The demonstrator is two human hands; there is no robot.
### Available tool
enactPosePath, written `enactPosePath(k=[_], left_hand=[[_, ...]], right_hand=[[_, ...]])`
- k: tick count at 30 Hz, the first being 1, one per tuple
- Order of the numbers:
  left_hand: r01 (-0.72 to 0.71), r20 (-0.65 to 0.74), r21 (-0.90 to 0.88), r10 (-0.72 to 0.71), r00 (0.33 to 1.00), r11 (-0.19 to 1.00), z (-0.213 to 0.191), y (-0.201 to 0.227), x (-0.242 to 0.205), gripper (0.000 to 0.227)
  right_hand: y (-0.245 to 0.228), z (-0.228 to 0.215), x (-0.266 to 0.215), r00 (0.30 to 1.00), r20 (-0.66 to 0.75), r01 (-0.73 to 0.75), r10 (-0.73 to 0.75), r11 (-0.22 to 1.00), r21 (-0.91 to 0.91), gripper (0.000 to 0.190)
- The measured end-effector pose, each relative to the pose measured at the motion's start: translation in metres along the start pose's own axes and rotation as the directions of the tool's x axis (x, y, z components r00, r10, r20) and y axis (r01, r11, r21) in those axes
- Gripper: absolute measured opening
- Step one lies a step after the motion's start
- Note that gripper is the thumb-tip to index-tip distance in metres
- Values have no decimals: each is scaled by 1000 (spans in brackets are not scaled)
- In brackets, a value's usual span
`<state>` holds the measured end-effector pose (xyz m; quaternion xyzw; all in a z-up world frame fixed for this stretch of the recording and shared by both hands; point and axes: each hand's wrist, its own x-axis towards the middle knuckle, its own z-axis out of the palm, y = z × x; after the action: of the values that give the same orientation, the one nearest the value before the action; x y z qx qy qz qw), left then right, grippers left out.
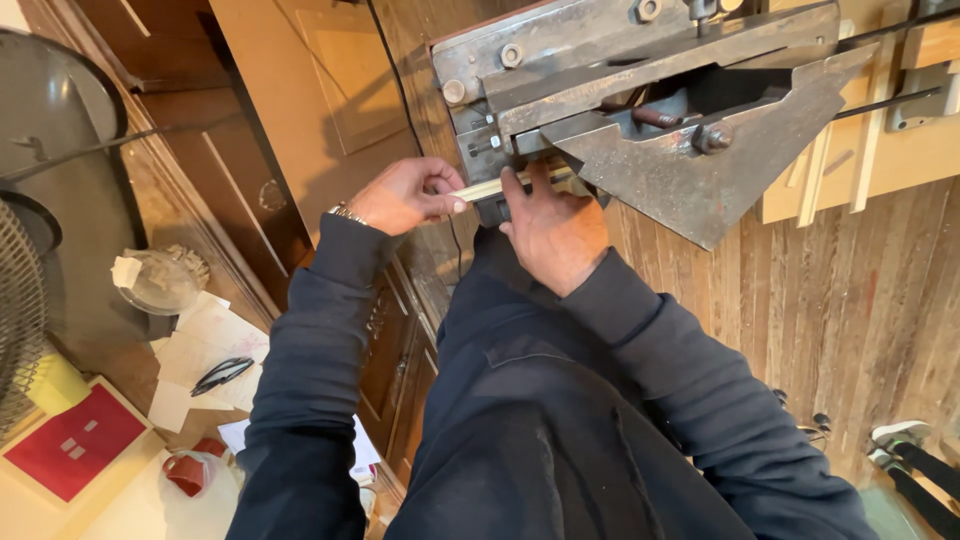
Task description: Measuring, cutting wooden mouldings with a miter saw, and joining corners using an underpinner to construct a picture frame.
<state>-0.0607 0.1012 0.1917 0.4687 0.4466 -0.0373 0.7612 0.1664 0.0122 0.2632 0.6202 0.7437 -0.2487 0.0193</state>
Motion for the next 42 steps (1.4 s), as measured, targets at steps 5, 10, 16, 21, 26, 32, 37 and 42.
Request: enactPosePath(k=[5, 10, 16, 21, 26, 32, 37, 42], left_hand=[[-18, -2, -8, 18, 1000, 1000, 0, -1, -1, 22], [3, 12, -40, -2, 1000, 999, 0, -5, 3, 23], [-14, 11, -28, 14, 1000, 1000, 0, -7, 5, 23], [-26, 11, 15, 26, 1000, 1000, 1, -3, 5, 22], [-12, 17, -1, 12, 1000, 1000, 3, -4, 8, 23], [9, 18, -16, -9, 1000, 1000, 3, -1, 7, 22], [-55, 34, 52, 54, 998, 997, 2, -13, 11, 22], [-15, 13, 39, 14, 1000, 999, 3, -7, 7, 25]], right_hand=[[-2, 5, 0, 999, -46, -4, 3, 1000, -3, 66], [-3, -1, 2, 999, 37, -40, 39, 999, 8, 66], [0, 0, 2, 999, 23, -27, 27, 1000, -2, 65], [3, 2, 0, 999, 29, -32, 31, 999, 13, 65], [9, 11, -2, 999, -48, 6, -5, 1000, 15, 64], [7, 13, -2, 1000, 7, -10, 9, 999, 44, 68], [10, 29, -8, 993, -117, -4, 6, 1000, 18, 64], [9, 52, -12, 985, -149, -95, 91, 995, -22, 46]])
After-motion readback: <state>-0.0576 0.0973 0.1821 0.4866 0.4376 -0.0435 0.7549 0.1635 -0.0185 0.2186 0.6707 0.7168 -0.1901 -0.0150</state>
